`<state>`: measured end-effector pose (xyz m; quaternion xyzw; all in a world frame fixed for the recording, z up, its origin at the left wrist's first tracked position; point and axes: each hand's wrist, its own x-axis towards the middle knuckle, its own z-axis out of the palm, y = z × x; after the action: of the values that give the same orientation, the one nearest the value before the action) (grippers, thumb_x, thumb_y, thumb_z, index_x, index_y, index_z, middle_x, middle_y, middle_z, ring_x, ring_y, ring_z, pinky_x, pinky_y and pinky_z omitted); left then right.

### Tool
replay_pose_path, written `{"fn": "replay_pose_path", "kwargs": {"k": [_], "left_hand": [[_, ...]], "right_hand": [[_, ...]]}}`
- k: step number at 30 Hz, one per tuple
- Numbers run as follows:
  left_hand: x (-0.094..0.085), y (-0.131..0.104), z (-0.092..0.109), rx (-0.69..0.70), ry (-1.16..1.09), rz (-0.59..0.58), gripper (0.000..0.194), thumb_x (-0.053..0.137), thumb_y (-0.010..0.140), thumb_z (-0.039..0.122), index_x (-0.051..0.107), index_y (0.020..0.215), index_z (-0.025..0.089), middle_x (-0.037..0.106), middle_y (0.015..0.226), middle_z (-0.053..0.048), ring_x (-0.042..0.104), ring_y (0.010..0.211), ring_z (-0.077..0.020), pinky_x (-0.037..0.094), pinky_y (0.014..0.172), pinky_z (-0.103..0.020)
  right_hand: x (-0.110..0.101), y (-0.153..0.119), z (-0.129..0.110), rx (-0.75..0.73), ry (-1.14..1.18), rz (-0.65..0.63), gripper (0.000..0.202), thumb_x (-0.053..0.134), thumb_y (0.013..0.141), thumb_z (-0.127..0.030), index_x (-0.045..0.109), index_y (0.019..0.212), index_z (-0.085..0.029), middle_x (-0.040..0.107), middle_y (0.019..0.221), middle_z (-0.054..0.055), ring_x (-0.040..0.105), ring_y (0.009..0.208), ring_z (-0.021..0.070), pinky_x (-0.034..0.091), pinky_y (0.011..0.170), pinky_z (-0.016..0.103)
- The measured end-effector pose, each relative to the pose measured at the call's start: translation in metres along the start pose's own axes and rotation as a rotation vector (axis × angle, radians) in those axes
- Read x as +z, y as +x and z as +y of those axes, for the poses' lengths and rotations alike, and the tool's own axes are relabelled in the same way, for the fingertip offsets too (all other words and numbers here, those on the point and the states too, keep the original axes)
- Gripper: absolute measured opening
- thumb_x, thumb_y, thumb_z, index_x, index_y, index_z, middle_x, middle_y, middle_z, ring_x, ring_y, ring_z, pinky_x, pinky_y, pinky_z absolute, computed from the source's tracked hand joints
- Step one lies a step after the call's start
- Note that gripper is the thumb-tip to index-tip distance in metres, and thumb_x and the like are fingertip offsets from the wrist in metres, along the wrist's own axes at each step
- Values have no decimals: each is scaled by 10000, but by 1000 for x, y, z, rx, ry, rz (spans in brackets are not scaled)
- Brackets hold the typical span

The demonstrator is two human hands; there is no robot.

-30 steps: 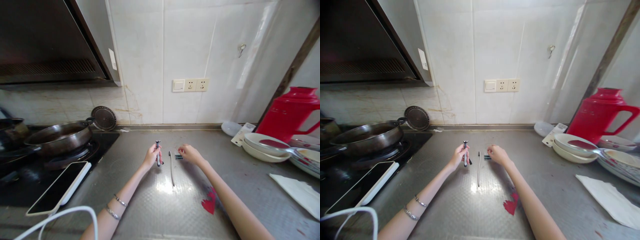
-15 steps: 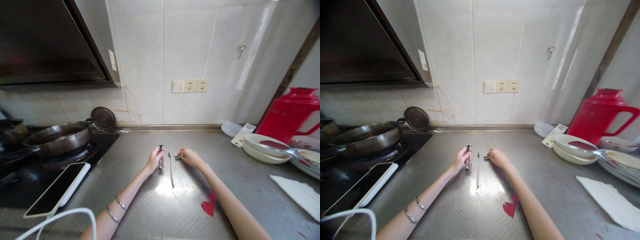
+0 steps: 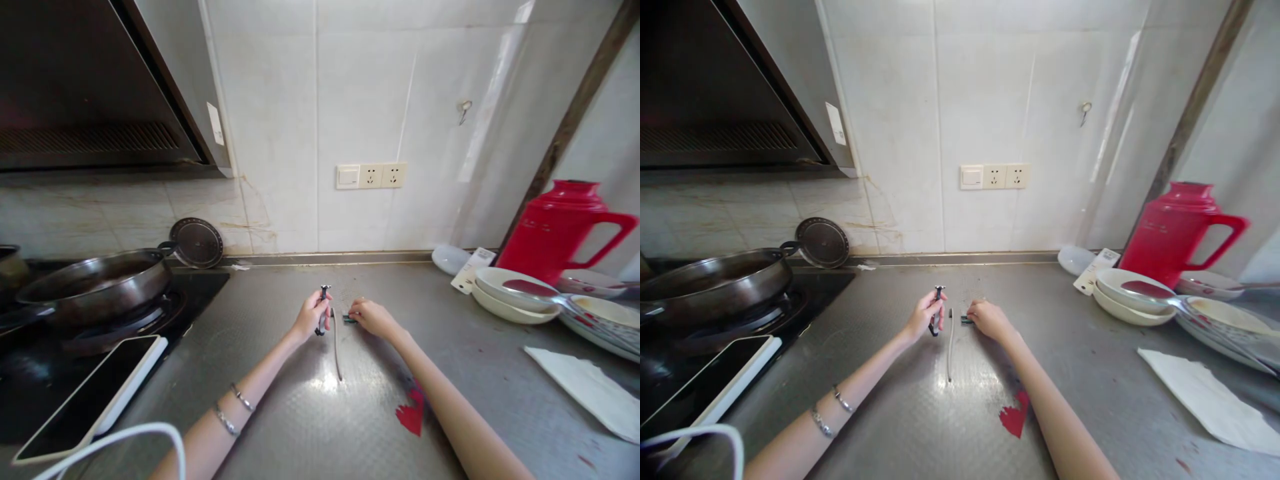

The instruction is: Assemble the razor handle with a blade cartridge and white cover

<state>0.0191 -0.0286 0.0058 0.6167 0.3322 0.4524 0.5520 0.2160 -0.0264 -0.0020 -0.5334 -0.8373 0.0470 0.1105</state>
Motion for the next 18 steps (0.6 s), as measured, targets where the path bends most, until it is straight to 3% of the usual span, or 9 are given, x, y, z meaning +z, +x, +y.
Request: {"fn": "replay_pose_path", "kwargs": {"k": [10, 15, 18], "left_hand": [[-2, -12, -17, -17, -53, 39, 295, 514, 743, 431, 437, 887, 186, 472, 559, 78, 466, 360, -72, 376, 366, -195], [-1, -15, -17, 27, -67, 130, 286, 503, 756, 432, 459, 898, 188, 431, 550, 86, 408, 352, -51, 372, 371, -181], [1, -16, -12, 29, -70, 193, 281, 521, 753, 428, 468, 898, 193, 402, 532, 92, 372, 353, -45, 361, 365, -167]], "right_hand": [[7, 1, 4, 3, 51, 53, 273, 412, 888, -239, 677, 899, -173, 641, 975, 88, 573, 940, 165, 390, 778, 220], [1, 2, 2, 15, 308, 187, 268, 440, 864, -273, 676, 860, -147, 673, 881, 78, 596, 850, 171, 430, 769, 262], [-6, 2, -6, 6, 547, 202, 309, 434, 858, -334, 668, 814, -135, 674, 744, 54, 601, 685, 149, 470, 609, 238]]}}
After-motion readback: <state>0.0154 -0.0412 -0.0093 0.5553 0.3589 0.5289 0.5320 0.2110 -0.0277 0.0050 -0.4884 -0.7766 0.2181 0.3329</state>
